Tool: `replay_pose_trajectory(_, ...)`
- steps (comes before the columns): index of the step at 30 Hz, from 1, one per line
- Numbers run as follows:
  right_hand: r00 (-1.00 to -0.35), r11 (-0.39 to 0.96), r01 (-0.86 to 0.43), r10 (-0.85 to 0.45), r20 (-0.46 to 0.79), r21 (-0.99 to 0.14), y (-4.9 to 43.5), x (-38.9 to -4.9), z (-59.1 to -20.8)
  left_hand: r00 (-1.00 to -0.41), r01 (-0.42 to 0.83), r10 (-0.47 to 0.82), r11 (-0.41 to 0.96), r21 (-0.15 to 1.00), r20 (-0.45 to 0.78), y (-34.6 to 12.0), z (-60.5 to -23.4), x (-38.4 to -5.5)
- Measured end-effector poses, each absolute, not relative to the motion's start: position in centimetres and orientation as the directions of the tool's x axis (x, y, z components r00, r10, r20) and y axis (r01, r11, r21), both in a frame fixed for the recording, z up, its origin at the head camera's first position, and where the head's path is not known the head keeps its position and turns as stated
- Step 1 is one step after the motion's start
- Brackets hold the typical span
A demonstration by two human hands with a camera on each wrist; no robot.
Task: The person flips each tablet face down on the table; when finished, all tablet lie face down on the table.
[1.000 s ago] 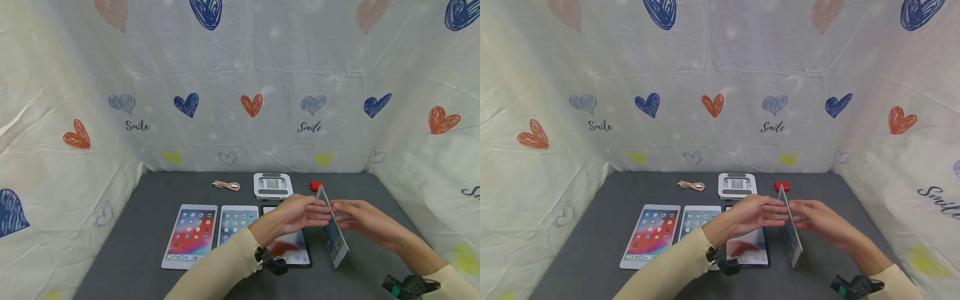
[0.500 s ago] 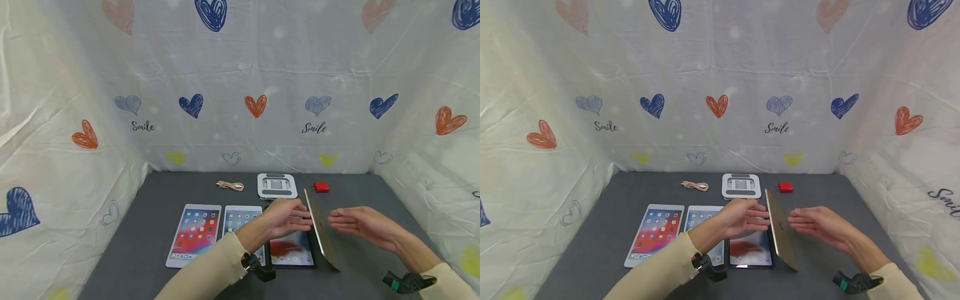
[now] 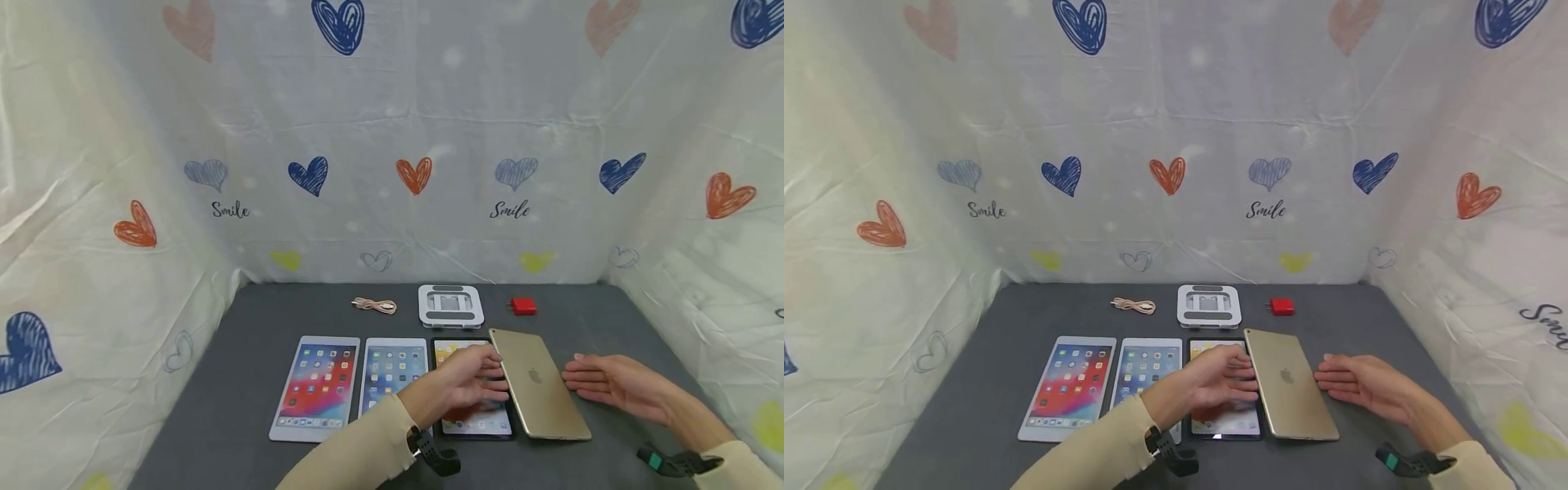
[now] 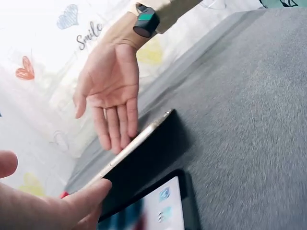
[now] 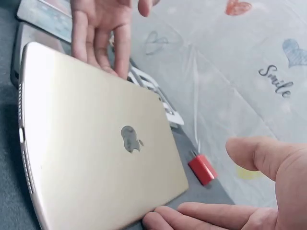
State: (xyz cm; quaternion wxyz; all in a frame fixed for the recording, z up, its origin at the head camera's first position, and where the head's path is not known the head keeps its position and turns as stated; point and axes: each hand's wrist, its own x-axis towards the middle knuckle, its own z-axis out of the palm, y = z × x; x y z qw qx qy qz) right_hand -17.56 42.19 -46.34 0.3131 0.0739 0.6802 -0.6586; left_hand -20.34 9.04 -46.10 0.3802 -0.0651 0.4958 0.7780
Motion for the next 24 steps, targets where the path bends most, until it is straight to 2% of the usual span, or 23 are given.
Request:
replay_pose_trajectory(8,-0.798,0.067,0.505,-0.343,-0.495,-0.860,44.0,-16.9,-46.6,-0.692,-0.682,0.525,-0.251,0.687,-0.495,11.5,-47.3,-20.5)
replay_pose_trajectory(18,-0.811,-0.014,0.523,-0.316,-0.493,-0.852,45.5,-16.2,-46.8,-0.763,-0.612,0.455,-0.283,0.739,-0.459,14.0,-48.3,-20.1)
replay_pose_trajectory(24,-0.816,-0.014,0.519,-0.308,-0.490,-0.855,46.0,-16.0,-46.8,-0.780,-0.582,0.411,-0.198,0.788,-0.473,14.0,-48.1,-20.1)
